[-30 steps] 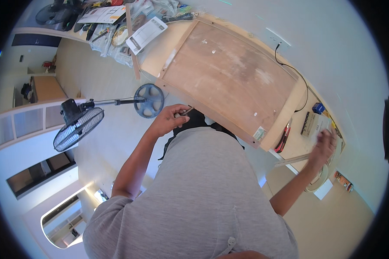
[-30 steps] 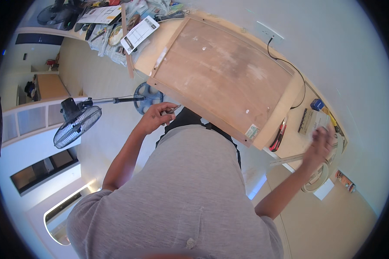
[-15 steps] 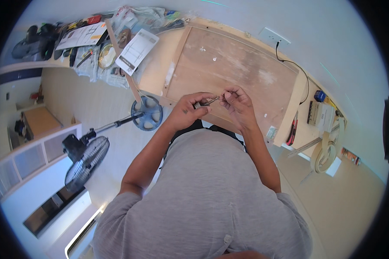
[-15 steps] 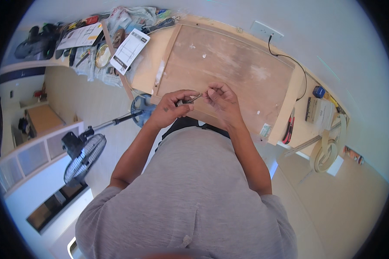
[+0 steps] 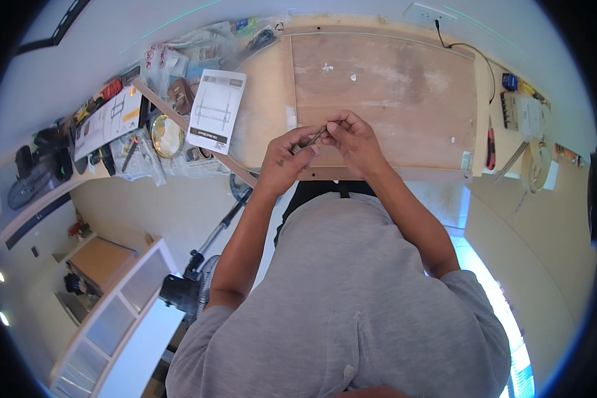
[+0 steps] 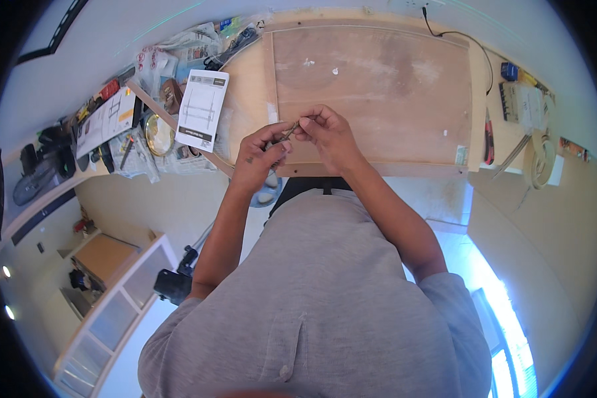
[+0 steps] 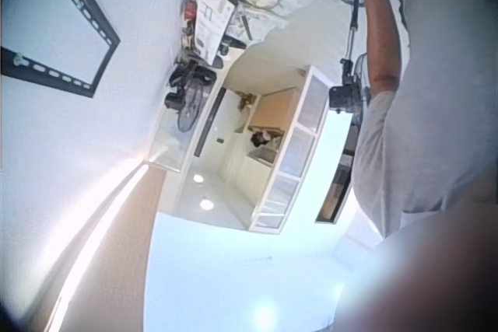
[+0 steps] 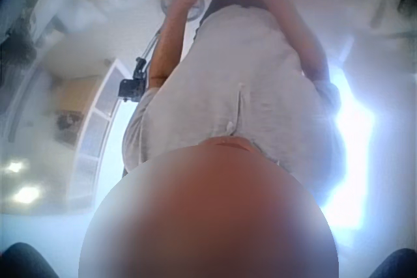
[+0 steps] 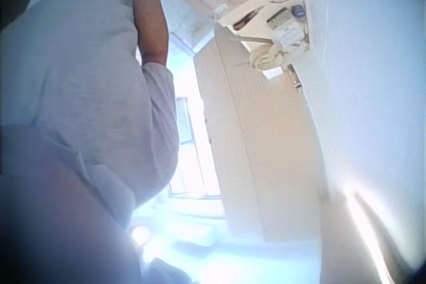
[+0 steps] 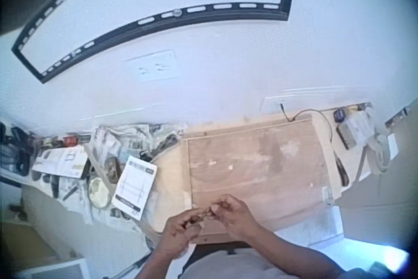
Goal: The person uses a screwdriver to fasten screws into a wooden board on a workbench. After securing the board, the person walks to another area and, with another person, lifts a large flat-screen TV from the floor.
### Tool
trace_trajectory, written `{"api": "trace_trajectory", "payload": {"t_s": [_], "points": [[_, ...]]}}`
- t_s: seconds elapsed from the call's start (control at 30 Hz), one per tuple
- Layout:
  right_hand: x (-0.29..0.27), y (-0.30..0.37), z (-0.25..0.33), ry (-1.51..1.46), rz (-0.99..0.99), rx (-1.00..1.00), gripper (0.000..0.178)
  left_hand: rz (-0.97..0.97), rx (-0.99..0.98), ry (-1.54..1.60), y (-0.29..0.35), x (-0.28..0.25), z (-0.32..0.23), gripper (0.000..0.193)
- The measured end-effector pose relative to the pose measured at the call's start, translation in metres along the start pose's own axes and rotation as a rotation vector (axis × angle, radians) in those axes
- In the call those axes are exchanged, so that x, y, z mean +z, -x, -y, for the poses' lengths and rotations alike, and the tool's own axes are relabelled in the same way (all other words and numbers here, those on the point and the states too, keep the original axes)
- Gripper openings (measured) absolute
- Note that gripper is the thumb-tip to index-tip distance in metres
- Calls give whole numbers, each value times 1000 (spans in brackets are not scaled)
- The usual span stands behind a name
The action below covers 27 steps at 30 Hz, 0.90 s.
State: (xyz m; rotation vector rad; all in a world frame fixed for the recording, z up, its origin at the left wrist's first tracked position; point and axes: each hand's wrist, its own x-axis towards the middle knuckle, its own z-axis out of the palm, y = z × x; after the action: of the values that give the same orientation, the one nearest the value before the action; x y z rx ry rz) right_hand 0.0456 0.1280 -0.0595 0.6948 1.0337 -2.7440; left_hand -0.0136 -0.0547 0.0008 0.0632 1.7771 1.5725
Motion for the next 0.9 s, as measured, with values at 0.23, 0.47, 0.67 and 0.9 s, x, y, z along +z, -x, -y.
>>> {"api": "trace_trajectory", "payload": {"t_s": [0.23, 0.47, 0.67, 0.9], "points": [[21, -51, -13, -199, 49, 16, 22, -130, 386, -726, -26, -27, -28, 39], [38, -85, -19, -396, 102, -45, 26, -168, -107, -448, -49, -36, -71, 33], [56, -123, -36, -708, -34, 78, 22, -159, 196, -995, -90, -57, -85, 30], [81, -169, -56, -828, -214, 97, 11, -1, 328, -1582, -152, -72, -94, 20]]}}
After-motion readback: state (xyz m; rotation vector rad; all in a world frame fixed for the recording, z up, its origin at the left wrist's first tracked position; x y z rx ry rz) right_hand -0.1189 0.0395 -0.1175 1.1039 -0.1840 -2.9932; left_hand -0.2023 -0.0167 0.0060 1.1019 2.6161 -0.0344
